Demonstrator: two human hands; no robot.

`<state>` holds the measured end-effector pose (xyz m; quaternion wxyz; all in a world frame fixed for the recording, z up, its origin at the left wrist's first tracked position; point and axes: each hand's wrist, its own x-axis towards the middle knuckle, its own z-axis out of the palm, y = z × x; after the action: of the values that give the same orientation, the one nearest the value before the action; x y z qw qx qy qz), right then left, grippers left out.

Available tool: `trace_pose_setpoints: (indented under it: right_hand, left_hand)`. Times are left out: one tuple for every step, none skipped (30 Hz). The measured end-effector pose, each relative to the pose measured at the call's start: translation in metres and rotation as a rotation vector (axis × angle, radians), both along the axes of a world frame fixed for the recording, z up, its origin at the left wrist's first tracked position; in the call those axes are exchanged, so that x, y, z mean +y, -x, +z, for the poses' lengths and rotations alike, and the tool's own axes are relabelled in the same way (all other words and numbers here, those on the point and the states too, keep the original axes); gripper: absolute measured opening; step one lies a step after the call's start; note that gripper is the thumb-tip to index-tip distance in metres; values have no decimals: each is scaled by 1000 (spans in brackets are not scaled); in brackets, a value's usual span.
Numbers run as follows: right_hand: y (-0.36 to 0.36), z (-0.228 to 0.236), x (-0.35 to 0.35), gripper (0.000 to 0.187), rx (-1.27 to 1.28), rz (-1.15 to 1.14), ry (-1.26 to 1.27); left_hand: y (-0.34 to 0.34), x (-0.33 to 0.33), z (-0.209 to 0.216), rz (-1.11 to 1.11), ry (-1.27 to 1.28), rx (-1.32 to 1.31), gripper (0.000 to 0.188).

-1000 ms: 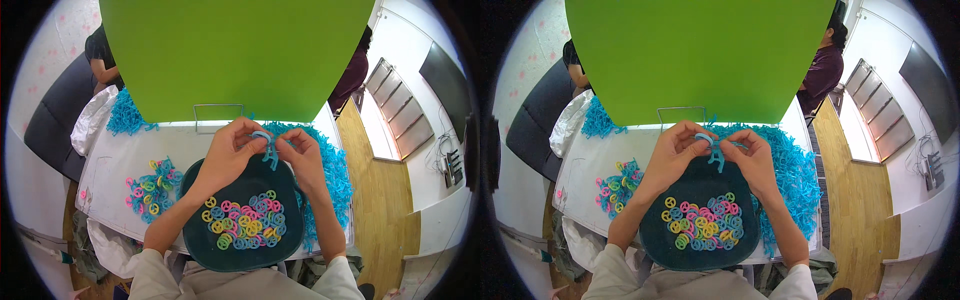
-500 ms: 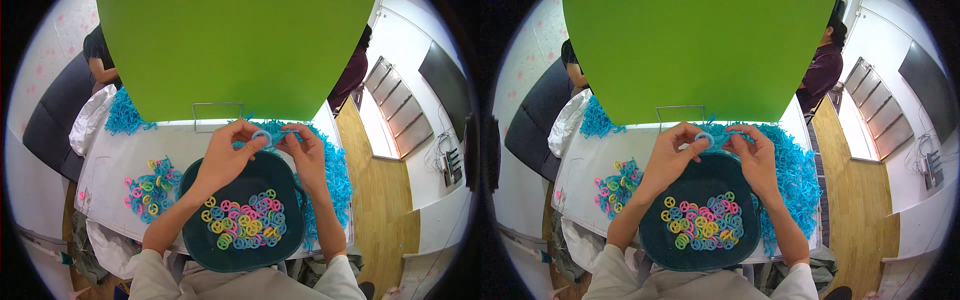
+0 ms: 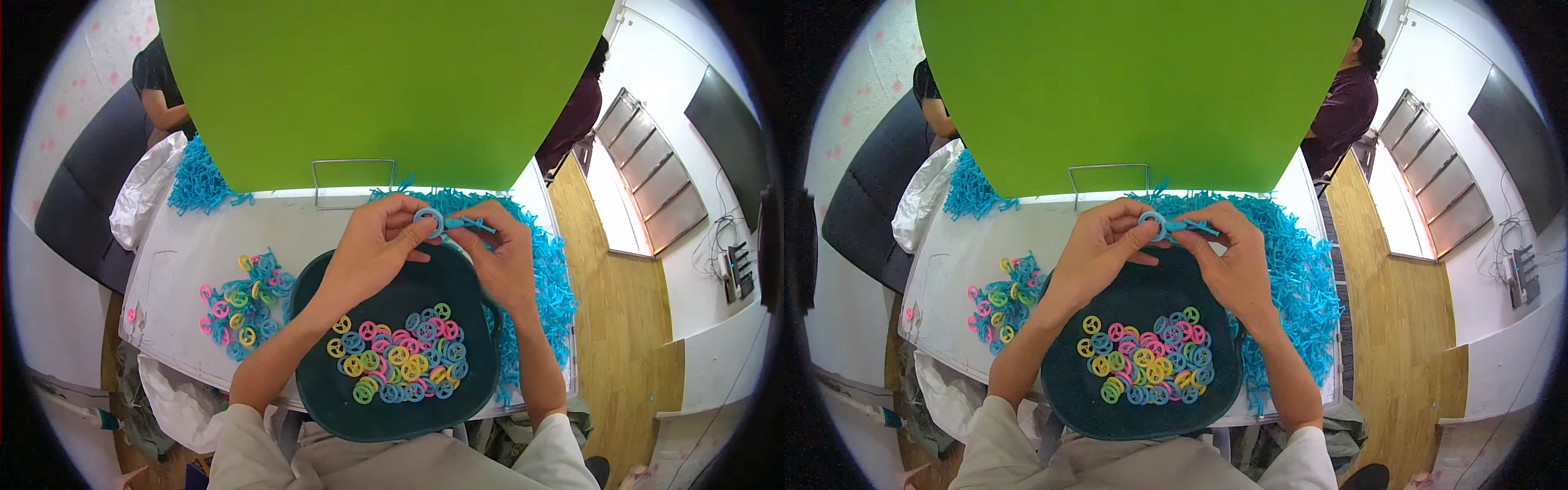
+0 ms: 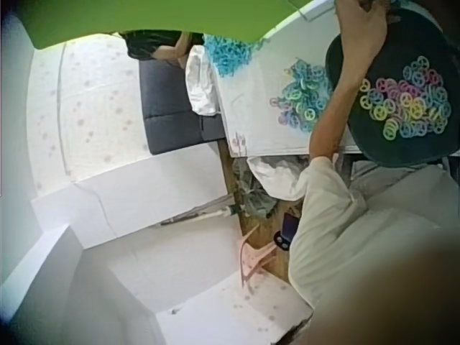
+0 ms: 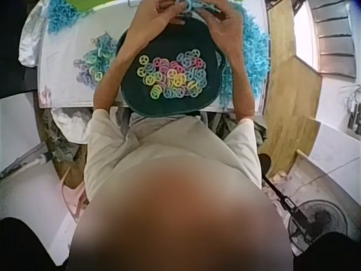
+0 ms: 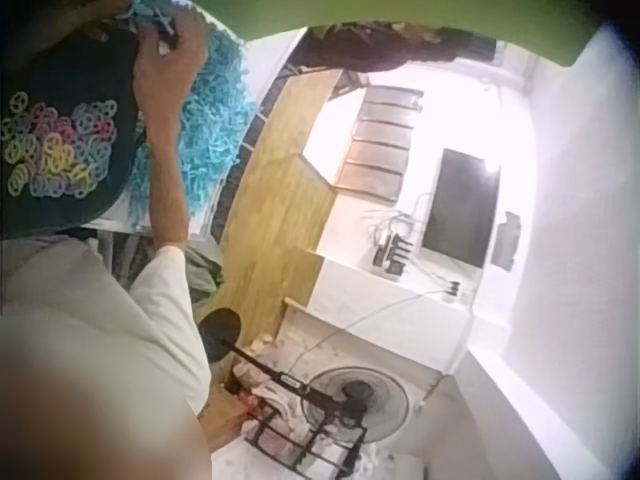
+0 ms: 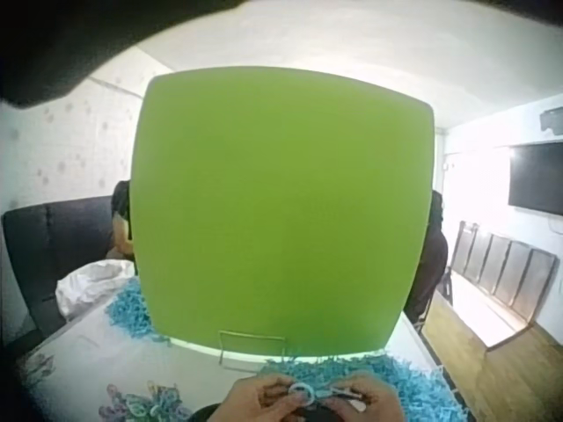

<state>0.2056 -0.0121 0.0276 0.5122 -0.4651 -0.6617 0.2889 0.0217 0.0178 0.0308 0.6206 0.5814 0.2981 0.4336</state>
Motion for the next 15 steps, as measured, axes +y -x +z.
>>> trace_pose_setpoints:
  right_hand:
    - [-2, 0, 0, 19, -1, -3, 5]
    - [-5, 0, 0, 18, -36, -3, 11]
    - [-5, 0, 0, 17, -68, 2, 15]
    - [-3, 0, 1, 17, -66, 3, 20]
    - [-1, 0, 1, 17, -24, -3, 40]
    - [0, 1, 0, 17, 17, -11, 59]
    - [1, 2, 0, 17, 19, -13, 62]
    - [2, 3, -1, 16, 21, -4, 103]
    - [2, 2, -1, 16, 25, 8, 143]
    - [2, 1, -1, 16, 26, 8, 145]
    - [0, 0, -1, 16, -72, 4, 135]
    - [-1, -1, 0, 15, -171, -1, 125]
    - [-1, -1, 0, 15, -170, -2, 127]
    - [-1, -2, 0, 14, -111, 44, 121]
    - [-1, -3, 0, 13, -53, 89, 114]
  left_hand:
    - [0, 1, 2, 0, 2, 19, 19]
    - [0, 3, 2, -1, 4, 39, 19]
    - [0, 4, 2, 1, 8, 41, 19]
    - [1, 5, 1, 5, 6, 41, 17]
    - [1, 5, 0, 8, 5, 41, 16]
    - [0, 5, -1, 6, 8, 42, 16]
    - [-1, 5, -1, 30, -6, 59, 13]
    - [-1, 5, -2, 54, -20, 76, 10]
    - [-1, 5, -4, 54, -18, 78, 10]
    - [-1, 6, -6, 66, -41, 65, 8]
    - [-1, 7, -7, 77, -65, 51, 6]
    - [-1, 7, -8, 76, -63, 52, 6]
    - [0, 6, -8, 84, -90, 72, 6]
    - [0, 6, -8, 93, -117, 91, 6]
    - [-1, 6, -8, 91, -116, 91, 6]
